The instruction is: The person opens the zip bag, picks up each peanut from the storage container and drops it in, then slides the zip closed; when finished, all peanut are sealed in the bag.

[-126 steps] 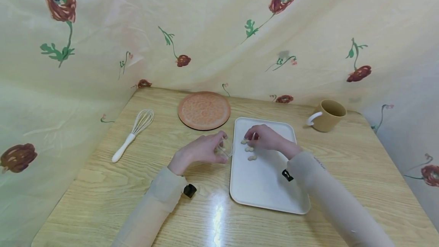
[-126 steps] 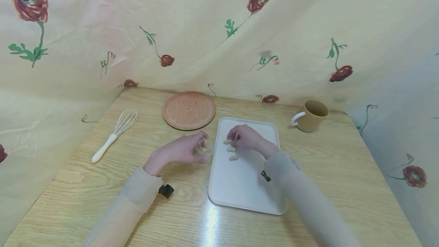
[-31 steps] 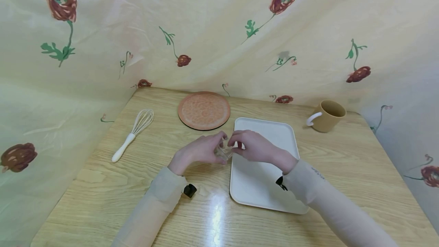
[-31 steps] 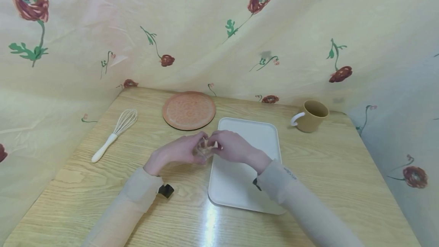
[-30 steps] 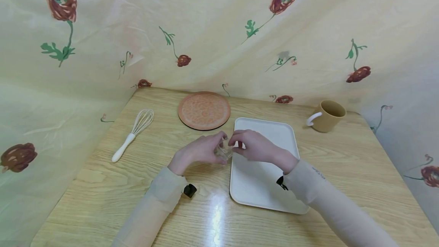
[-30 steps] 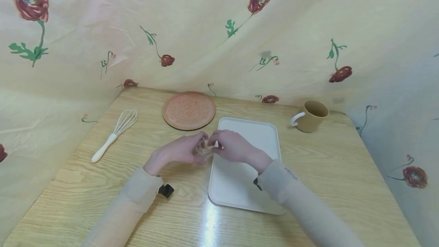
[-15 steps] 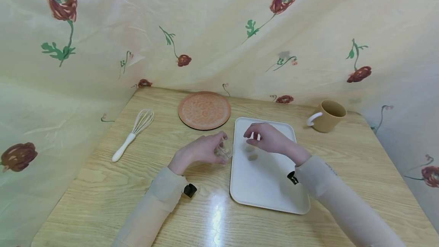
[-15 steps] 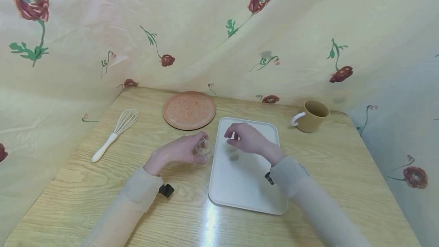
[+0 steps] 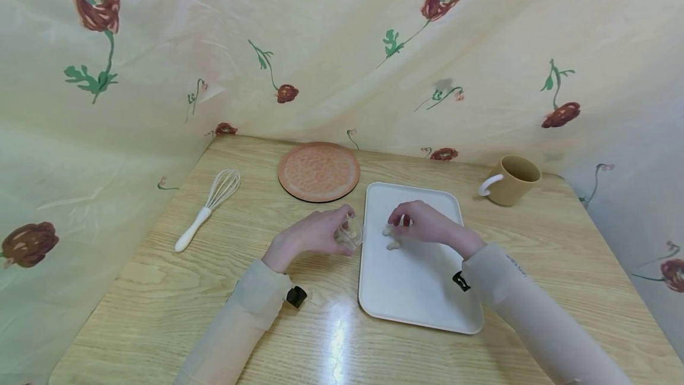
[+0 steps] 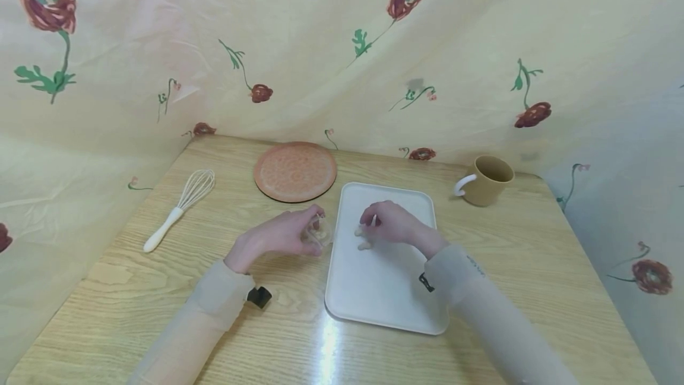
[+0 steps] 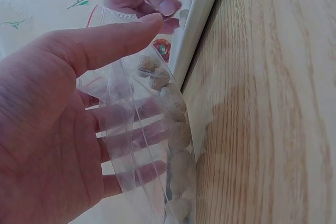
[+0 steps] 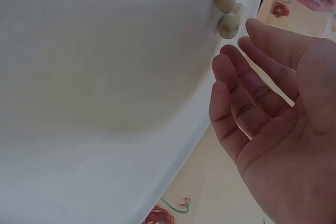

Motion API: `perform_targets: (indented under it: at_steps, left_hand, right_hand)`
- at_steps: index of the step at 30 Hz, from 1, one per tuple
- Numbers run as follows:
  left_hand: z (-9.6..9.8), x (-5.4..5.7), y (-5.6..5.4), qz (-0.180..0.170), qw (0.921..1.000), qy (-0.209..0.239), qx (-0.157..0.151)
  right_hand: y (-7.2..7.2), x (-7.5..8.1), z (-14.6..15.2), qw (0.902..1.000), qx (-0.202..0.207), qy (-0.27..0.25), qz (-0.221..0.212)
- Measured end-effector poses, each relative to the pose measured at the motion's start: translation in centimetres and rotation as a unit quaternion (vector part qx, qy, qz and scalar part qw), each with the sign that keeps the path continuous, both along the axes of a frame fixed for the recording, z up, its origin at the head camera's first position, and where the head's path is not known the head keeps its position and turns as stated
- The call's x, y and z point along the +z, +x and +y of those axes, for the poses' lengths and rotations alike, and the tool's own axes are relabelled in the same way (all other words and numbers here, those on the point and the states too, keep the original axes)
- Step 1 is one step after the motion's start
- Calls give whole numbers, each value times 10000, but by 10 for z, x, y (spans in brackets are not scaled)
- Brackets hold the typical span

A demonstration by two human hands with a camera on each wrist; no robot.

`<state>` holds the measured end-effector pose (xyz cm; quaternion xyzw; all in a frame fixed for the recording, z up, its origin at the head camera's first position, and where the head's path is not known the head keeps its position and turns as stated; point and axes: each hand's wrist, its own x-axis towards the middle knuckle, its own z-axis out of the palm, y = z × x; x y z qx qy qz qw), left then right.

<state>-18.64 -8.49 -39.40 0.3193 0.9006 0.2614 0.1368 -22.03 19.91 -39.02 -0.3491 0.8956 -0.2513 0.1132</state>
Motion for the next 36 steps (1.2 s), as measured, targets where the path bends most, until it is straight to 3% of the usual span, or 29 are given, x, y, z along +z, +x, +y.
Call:
perform_targets:
  at_steps: [6,26,36]
  left_hand:
    - [0,0,0,-44,10000,-20,14]
    - [0,0,0,-86,9999,-42,45]
    - [1,1,0,-75,9999,-57,72]
  right_hand:
    - [0,-6,2,9997,-14,56,-226]
    - [-1,-12,1,9998,13,153,-118]
    - [2,0,1,9996,-88,253,-18]
